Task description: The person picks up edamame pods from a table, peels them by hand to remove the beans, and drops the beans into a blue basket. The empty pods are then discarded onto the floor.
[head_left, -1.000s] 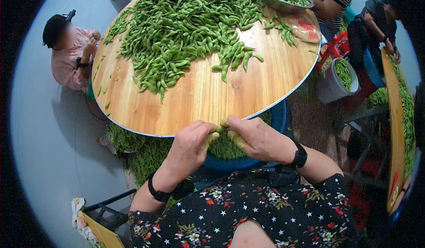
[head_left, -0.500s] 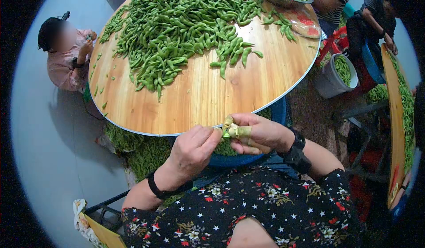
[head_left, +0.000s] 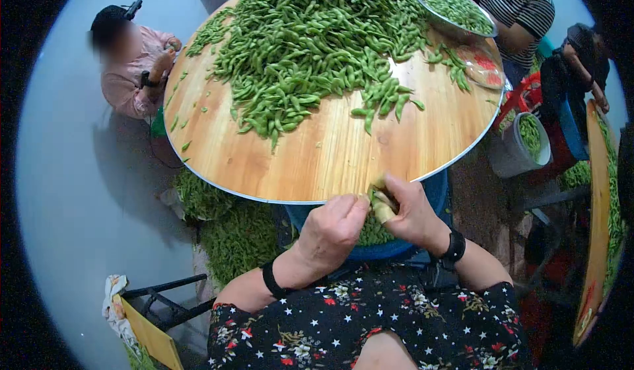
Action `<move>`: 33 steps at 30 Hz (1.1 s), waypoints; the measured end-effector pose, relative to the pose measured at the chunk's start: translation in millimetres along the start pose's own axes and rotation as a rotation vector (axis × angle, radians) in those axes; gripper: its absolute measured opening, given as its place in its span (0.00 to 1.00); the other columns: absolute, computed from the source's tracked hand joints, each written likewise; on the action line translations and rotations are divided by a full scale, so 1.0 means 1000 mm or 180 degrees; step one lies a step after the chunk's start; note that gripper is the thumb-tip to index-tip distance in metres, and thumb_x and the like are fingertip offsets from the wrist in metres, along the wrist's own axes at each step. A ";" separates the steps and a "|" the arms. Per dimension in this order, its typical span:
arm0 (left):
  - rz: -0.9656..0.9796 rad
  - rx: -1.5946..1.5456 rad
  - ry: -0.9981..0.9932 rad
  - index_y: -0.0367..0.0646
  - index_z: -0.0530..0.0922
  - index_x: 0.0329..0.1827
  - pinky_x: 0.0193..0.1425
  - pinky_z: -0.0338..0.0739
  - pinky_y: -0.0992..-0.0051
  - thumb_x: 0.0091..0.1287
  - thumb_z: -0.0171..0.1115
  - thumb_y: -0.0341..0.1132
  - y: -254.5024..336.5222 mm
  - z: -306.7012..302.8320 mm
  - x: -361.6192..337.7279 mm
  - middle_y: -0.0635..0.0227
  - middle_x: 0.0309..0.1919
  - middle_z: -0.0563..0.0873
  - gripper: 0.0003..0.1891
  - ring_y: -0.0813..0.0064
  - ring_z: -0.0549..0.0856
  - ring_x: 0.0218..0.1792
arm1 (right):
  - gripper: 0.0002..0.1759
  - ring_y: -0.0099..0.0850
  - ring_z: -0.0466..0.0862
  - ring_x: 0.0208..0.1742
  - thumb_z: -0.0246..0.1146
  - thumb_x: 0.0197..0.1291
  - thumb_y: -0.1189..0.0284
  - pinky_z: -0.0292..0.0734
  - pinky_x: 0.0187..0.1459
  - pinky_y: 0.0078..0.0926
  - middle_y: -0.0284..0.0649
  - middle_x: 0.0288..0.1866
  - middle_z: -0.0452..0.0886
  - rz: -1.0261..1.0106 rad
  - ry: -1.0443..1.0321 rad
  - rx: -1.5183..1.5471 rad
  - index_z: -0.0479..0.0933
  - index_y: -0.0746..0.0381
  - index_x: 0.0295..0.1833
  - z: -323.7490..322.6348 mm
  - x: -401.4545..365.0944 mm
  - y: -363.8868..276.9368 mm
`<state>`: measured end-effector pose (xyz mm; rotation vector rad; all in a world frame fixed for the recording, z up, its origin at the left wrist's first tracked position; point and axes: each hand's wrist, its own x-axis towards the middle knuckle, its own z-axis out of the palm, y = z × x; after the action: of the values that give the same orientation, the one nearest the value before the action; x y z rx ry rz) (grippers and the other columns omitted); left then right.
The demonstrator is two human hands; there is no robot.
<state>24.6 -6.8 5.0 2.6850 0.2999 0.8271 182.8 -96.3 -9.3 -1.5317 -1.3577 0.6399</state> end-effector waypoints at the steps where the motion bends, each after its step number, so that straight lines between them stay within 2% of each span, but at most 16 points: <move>1: -0.0022 -0.0015 -0.0192 0.35 0.78 0.41 0.30 0.78 0.68 0.57 0.60 0.23 0.000 -0.001 -0.002 0.58 0.29 0.80 0.09 0.60 0.83 0.30 | 0.08 0.36 0.72 0.19 0.60 0.51 0.79 0.71 0.26 0.29 0.46 0.21 0.72 -0.0242 -0.0050 -0.0428 0.73 0.65 0.39 -0.001 0.000 -0.001; 2: -0.0044 -0.0034 -0.0392 0.35 0.78 0.41 0.30 0.78 0.67 0.58 0.60 0.23 0.001 -0.002 -0.004 0.58 0.29 0.80 0.08 0.60 0.83 0.30 | 0.08 0.36 0.72 0.19 0.60 0.51 0.79 0.71 0.26 0.29 0.46 0.21 0.72 -0.0263 -0.0053 -0.0424 0.73 0.65 0.39 -0.002 0.000 -0.001; 4: -0.0068 -0.0083 -0.0360 0.37 0.77 0.40 0.30 0.78 0.67 0.59 0.60 0.25 0.002 -0.005 -0.011 0.60 0.29 0.79 0.07 0.60 0.82 0.29 | 0.08 0.47 0.75 0.22 0.61 0.47 0.78 0.72 0.26 0.34 0.49 0.21 0.73 -0.0412 -0.0419 -0.0890 0.72 0.64 0.35 -0.002 -0.001 0.000; 7: -0.0564 0.0153 -0.1665 0.41 0.78 0.40 0.33 0.79 0.67 0.61 0.62 0.31 0.002 -0.039 -0.020 0.62 0.30 0.79 0.07 0.59 0.82 0.32 | 0.08 0.47 0.79 0.26 0.62 0.49 0.75 0.73 0.27 0.38 0.47 0.21 0.74 -0.0469 -0.0826 -0.1160 0.70 0.63 0.34 -0.006 -0.008 0.001; 8: -0.0649 -0.0045 -0.2141 0.43 0.79 0.44 0.38 0.79 0.65 0.62 0.64 0.36 -0.005 -0.053 -0.024 0.59 0.35 0.81 0.11 0.57 0.83 0.36 | 0.08 0.47 0.80 0.26 0.62 0.50 0.75 0.74 0.27 0.38 0.47 0.22 0.75 -0.0479 -0.1058 -0.1340 0.70 0.63 0.35 -0.009 -0.010 0.002; 10: -0.0535 -0.0541 -0.1714 0.42 0.79 0.51 0.44 0.79 0.62 0.61 0.66 0.39 -0.024 -0.077 -0.017 0.55 0.40 0.83 0.18 0.54 0.83 0.42 | 0.08 0.45 0.81 0.29 0.62 0.54 0.74 0.75 0.29 0.40 0.45 0.24 0.77 -0.0582 -0.1095 -0.1270 0.71 0.62 0.38 -0.015 -0.014 0.012; 12: -0.1475 0.0381 -0.1020 0.38 0.75 0.56 0.52 0.77 0.60 0.56 0.71 0.44 -0.058 -0.079 -0.017 0.51 0.47 0.81 0.28 0.50 0.80 0.51 | 0.09 0.45 0.82 0.30 0.62 0.56 0.73 0.75 0.31 0.39 0.45 0.26 0.78 -0.0661 -0.0967 -0.1304 0.73 0.61 0.42 -0.018 -0.018 0.020; 14: -0.1561 0.0929 -0.0087 0.37 0.75 0.55 0.53 0.76 0.59 0.55 0.72 0.40 -0.104 -0.066 -0.005 0.48 0.48 0.79 0.27 0.47 0.78 0.51 | 0.09 0.45 0.82 0.31 0.62 0.57 0.73 0.75 0.31 0.39 0.46 0.26 0.78 -0.0631 -0.0912 -0.1190 0.74 0.61 0.43 -0.020 -0.020 0.025; 18: -0.1459 0.0889 -0.0182 0.36 0.75 0.54 0.53 0.76 0.60 0.55 0.71 0.35 -0.159 -0.038 0.032 0.47 0.48 0.78 0.24 0.46 0.79 0.49 | 0.09 0.46 0.82 0.31 0.61 0.61 0.71 0.75 0.32 0.37 0.47 0.28 0.80 -0.0298 -0.1106 -0.0962 0.74 0.62 0.45 -0.021 -0.020 0.027; 19: -0.1090 0.0556 -0.0157 0.38 0.76 0.54 0.52 0.76 0.62 0.54 0.71 0.32 -0.162 -0.030 0.044 0.50 0.47 0.78 0.24 0.49 0.79 0.48 | 0.10 0.49 0.82 0.38 0.58 0.62 0.71 0.75 0.38 0.44 0.51 0.33 0.80 0.0114 -0.1392 -0.0769 0.72 0.65 0.45 -0.025 -0.016 0.018; 20: -0.0730 0.0222 -0.0133 0.40 0.77 0.54 0.50 0.76 0.64 0.53 0.70 0.29 -0.162 -0.022 0.056 0.53 0.47 0.78 0.23 0.52 0.80 0.47 | 0.10 0.49 0.82 0.38 0.58 0.62 0.71 0.75 0.38 0.44 0.51 0.33 0.80 0.0112 -0.1380 -0.0773 0.72 0.65 0.45 -0.028 -0.015 0.010; 22: -0.0844 0.0202 -0.0265 0.44 0.79 0.52 0.49 0.76 0.65 0.56 0.68 0.29 -0.147 -0.028 0.087 0.53 0.45 0.80 0.19 0.54 0.81 0.47 | 0.12 0.51 0.81 0.40 0.56 0.64 0.69 0.75 0.41 0.43 0.53 0.33 0.79 0.0376 -0.1170 -0.0134 0.72 0.67 0.46 -0.035 -0.011 0.004; 26: -0.0656 0.0779 -0.0452 0.43 0.80 0.45 0.46 0.77 0.65 0.61 0.63 0.32 -0.167 -0.031 0.145 0.56 0.40 0.83 0.10 0.55 0.82 0.45 | 0.16 0.51 0.81 0.42 0.54 0.66 0.67 0.75 0.45 0.40 0.54 0.37 0.79 0.0146 -0.1049 0.0324 0.70 0.68 0.52 -0.041 -0.009 0.017; 28: 0.0360 0.1518 0.0002 0.42 0.80 0.44 0.48 0.77 0.64 0.63 0.59 0.31 -0.186 -0.028 0.170 0.57 0.43 0.83 0.09 0.56 0.82 0.47 | 0.17 0.50 0.81 0.42 0.54 0.67 0.66 0.75 0.45 0.40 0.54 0.37 0.79 0.0258 -0.1102 0.0374 0.70 0.68 0.53 -0.042 -0.005 0.014; 29: 0.0593 0.1834 -0.0087 0.41 0.78 0.43 0.50 0.76 0.63 0.63 0.57 0.29 -0.192 -0.025 0.179 0.57 0.41 0.82 0.08 0.57 0.81 0.46 | 0.18 0.49 0.81 0.43 0.53 0.68 0.66 0.75 0.45 0.39 0.54 0.38 0.79 0.0358 -0.1159 0.0421 0.70 0.68 0.54 -0.041 -0.003 0.013; 33: 0.0272 0.2001 -0.0400 0.41 0.77 0.40 0.48 0.75 0.61 0.58 0.58 0.25 -0.212 -0.013 0.184 0.59 0.34 0.79 0.07 0.55 0.79 0.40 | 0.17 0.45 0.81 0.41 0.53 0.69 0.65 0.75 0.44 0.37 0.52 0.37 0.79 0.0602 -0.0653 0.0516 0.71 0.68 0.52 -0.037 -0.004 0.011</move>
<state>143.9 246.1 33.6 3.3358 0.4847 0.6610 218.4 -110.6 -4.8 -1.5048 -1.2846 1.0241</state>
